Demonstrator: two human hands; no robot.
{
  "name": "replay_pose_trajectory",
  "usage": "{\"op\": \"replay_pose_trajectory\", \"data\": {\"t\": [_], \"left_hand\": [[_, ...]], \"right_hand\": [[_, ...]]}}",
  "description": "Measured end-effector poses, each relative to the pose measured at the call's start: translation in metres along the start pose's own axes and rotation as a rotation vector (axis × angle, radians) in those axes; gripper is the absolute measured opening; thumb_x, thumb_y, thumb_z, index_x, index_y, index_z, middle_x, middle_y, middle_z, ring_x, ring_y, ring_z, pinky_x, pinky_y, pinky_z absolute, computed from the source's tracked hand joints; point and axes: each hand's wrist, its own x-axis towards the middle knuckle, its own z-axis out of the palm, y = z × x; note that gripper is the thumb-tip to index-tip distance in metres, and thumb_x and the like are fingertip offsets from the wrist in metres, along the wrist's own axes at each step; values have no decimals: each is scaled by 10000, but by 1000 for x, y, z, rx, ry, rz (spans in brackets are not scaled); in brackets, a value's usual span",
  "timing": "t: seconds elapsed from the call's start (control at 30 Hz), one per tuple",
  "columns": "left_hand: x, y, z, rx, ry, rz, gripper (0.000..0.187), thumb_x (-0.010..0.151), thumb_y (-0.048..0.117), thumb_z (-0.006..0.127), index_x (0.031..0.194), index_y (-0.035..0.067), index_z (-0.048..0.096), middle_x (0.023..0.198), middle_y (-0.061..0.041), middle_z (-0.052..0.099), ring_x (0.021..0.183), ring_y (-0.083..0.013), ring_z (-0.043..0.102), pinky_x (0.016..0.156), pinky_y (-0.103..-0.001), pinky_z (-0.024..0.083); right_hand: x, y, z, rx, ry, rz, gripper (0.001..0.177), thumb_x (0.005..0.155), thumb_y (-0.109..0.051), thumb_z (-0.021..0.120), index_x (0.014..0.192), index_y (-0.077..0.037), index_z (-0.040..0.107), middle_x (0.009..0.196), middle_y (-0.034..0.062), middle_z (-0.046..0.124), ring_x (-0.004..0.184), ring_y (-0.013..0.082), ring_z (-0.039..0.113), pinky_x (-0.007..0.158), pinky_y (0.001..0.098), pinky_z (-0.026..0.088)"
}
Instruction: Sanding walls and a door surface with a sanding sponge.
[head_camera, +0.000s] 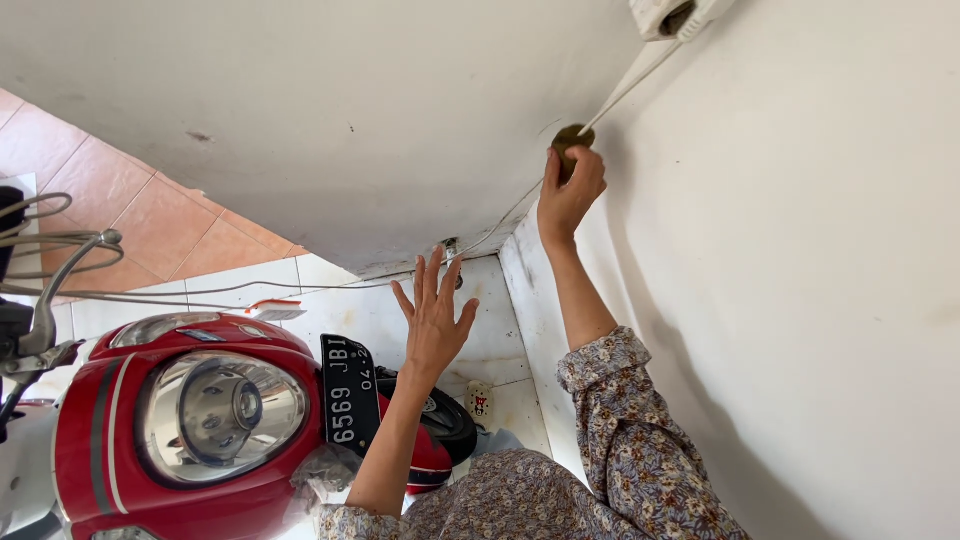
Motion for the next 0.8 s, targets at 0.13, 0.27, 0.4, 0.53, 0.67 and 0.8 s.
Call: {"op": "replay_pose_trajectory", "data": {"t": [0.13,0.27,0.4,0.53,0.67,0.8], "left_hand": [[-14,-19,9,5,8,-27,688,950,293,690,1553,153,389,1686,-91,198,1572,-382,117,1159,-760,-19],[-25,-26,7,4,-18,-65,703,938,295,692,1554,148,386,1682,-102,189,1563,-388,98,1149,-763,-24],[-35,-38,12,18,-10,-87,707,941,298,694,1556,143,381,1681,-101,189,1565,-386,99,1152,-763,-20],[-40,-50,17,10,-17,-123,717,932,298,699,1556,144,380,1680,-98,188,1562,-390,97,1157,-760,-19],[-42,-56,20,25,-2,-127,718,937,293,700,1560,141,377,1687,-99,184,1566,-391,99,1157,-763,-22],[-44,-61,25,24,3,-135,720,936,295,699,1562,142,377,1687,-100,183,1566,-391,106,1157,-765,-23]], "right_hand": [[-53,23,22,-17,-48,42,223,972,-157,754,1071,-114,559,1027,23,611,1030,243,581,908,426,387],[-117,55,34,-94,-228,151,214,941,-134,762,1041,-115,573,973,23,634,980,253,598,904,440,397],[-157,70,27,-43,-384,306,248,934,-172,775,1043,-105,563,973,10,677,980,235,641,890,416,437],[-130,51,10,75,-250,277,265,941,-193,813,1051,-110,587,1017,35,674,985,241,639,904,394,476],[-84,29,7,19,-42,113,303,945,-197,821,1105,-102,583,1082,24,654,1074,251,592,972,425,407],[-62,19,14,66,12,159,309,964,-197,815,1067,-95,542,1054,12,597,1062,235,555,1015,426,377]]}}
